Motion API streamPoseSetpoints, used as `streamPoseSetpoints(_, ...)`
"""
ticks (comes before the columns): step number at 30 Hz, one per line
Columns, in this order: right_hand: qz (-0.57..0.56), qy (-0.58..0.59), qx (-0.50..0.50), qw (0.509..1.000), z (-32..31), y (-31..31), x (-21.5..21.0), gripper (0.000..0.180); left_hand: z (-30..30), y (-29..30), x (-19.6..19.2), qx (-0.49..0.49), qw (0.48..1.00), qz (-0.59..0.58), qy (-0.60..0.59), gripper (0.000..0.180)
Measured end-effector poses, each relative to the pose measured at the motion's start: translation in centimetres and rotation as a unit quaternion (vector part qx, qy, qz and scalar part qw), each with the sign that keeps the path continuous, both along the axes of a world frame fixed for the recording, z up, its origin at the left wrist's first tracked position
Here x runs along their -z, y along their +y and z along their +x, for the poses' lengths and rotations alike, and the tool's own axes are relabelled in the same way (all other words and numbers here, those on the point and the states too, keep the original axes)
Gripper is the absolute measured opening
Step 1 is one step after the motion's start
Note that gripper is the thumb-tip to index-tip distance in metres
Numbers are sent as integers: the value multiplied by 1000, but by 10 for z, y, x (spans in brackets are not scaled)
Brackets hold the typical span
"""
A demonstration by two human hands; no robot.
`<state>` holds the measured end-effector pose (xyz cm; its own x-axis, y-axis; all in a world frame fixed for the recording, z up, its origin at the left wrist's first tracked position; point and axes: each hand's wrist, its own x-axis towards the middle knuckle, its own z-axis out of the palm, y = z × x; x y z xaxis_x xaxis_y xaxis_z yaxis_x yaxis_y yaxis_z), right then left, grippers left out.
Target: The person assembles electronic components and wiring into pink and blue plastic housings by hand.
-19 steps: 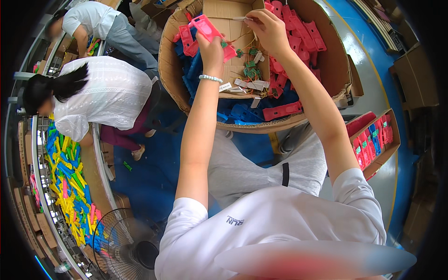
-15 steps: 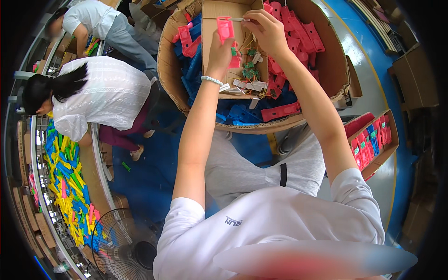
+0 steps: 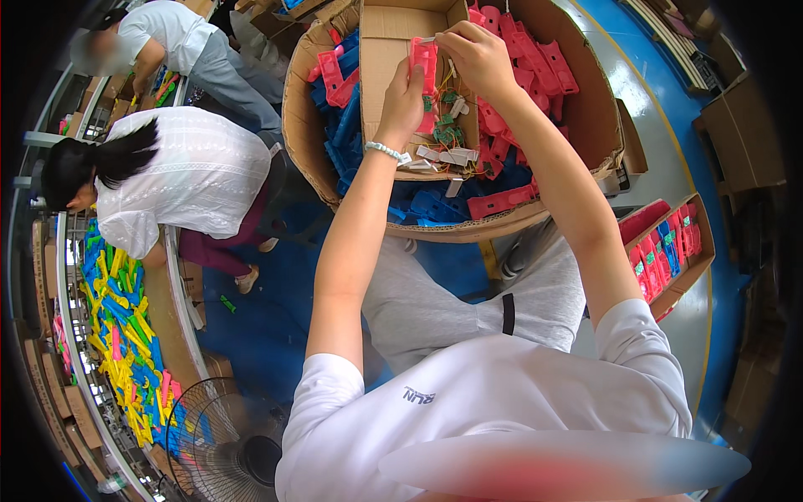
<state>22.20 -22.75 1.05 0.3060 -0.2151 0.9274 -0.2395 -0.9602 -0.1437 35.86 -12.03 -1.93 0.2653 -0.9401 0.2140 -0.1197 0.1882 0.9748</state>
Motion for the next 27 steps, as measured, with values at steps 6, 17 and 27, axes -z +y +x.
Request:
streamPoseSetpoints(6, -37, 57, 29, 997, -11, -3, 1, 15, -17, 10, -17, -50, 992, 64, -93, 38)
streamPoseSetpoints(17, 11, 105, -30, 994, -10, -16, 8, 29, -16, 10, -13, 90, 985, 71, 127, 31)
streamPoseSetpoints(27, 272, -3, -140, 952, -10, -6, 12, 17, -25, 21, -25, 218, 913, 62, 340, 40)
